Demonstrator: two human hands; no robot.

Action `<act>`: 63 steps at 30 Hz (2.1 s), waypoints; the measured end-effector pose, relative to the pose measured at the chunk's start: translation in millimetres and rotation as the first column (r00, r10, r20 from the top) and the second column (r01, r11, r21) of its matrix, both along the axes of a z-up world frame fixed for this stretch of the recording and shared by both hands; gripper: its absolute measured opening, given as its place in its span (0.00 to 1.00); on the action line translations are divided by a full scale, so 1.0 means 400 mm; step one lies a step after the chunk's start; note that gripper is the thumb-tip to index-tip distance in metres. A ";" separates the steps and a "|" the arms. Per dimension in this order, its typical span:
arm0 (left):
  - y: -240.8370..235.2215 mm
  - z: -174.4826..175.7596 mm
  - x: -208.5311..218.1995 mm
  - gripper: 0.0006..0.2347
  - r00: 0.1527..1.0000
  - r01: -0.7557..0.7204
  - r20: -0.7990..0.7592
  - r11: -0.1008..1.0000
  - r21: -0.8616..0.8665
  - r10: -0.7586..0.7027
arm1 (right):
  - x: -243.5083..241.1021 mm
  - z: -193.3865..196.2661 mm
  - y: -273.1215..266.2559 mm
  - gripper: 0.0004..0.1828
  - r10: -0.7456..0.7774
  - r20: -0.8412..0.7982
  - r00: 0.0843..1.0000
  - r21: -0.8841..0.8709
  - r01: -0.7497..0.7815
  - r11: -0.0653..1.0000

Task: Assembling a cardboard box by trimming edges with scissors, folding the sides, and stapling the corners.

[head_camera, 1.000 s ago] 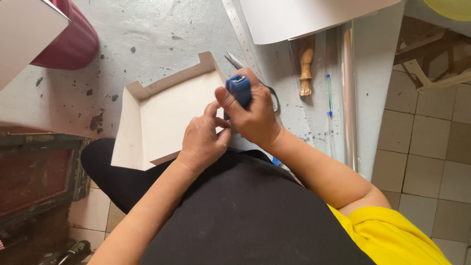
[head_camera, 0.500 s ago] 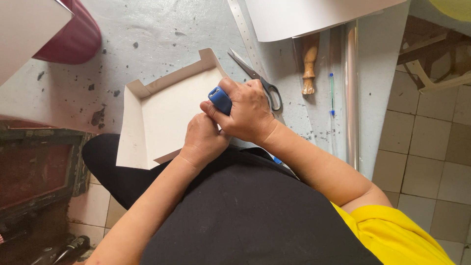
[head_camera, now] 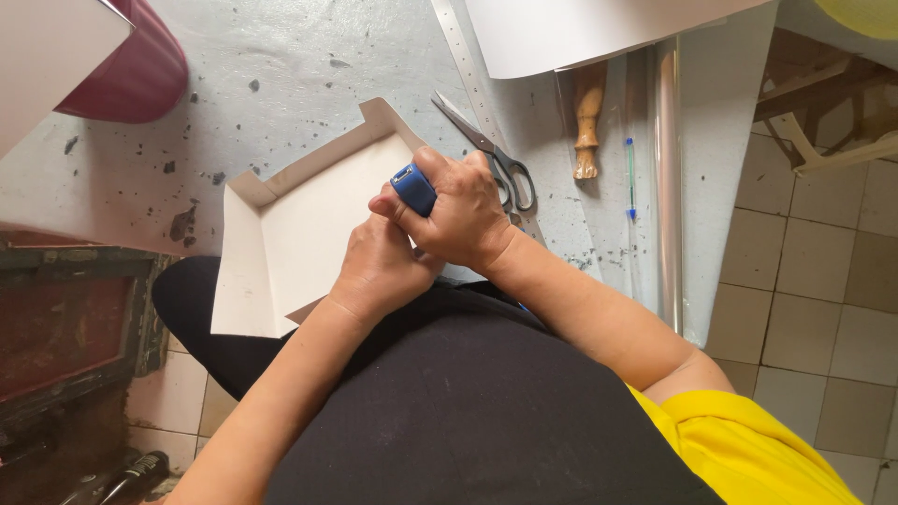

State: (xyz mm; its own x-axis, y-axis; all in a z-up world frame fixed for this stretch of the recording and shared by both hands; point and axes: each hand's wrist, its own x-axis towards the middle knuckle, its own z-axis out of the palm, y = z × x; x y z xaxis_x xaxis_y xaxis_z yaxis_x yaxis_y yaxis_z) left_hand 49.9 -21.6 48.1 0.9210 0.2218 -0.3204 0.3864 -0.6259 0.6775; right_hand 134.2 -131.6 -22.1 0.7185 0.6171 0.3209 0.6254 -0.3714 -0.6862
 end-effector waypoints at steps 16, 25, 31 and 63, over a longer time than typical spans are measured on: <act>0.011 -0.081 0.006 0.07 0.998 0.025 0.060 0.992 -0.127 -0.017 | -0.006 -0.012 0.003 0.29 0.006 -0.067 0.998 0.055 -0.002 0.998; 0.009 -0.093 0.001 0.05 0.999 -0.002 0.053 0.994 -0.112 0.008 | -0.005 -0.028 0.007 0.29 -0.003 -0.038 0.999 0.094 0.006 0.996; 0.018 -0.103 0.015 0.11 0.996 0.090 0.002 0.984 -0.156 -0.090 | 0.004 -0.026 0.005 0.30 -0.058 -0.109 0.992 0.025 0.061 0.998; 0.367 -0.602 -0.483 0.21 0.942 0.071 0.171 0.667 0.742 -0.290 | -0.160 -0.428 0.012 0.06 0.406 0.301 0.863 -0.288 -0.323 0.901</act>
State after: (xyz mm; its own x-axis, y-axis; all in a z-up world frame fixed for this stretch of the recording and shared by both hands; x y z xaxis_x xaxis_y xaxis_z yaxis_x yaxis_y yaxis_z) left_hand -143.5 125.2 -192.9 0.9883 0.1008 0.1141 0.0966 -0.9945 0.0414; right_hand 70.2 -126.9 -193.1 0.2961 0.8963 0.3303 0.9264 -0.1852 -0.3279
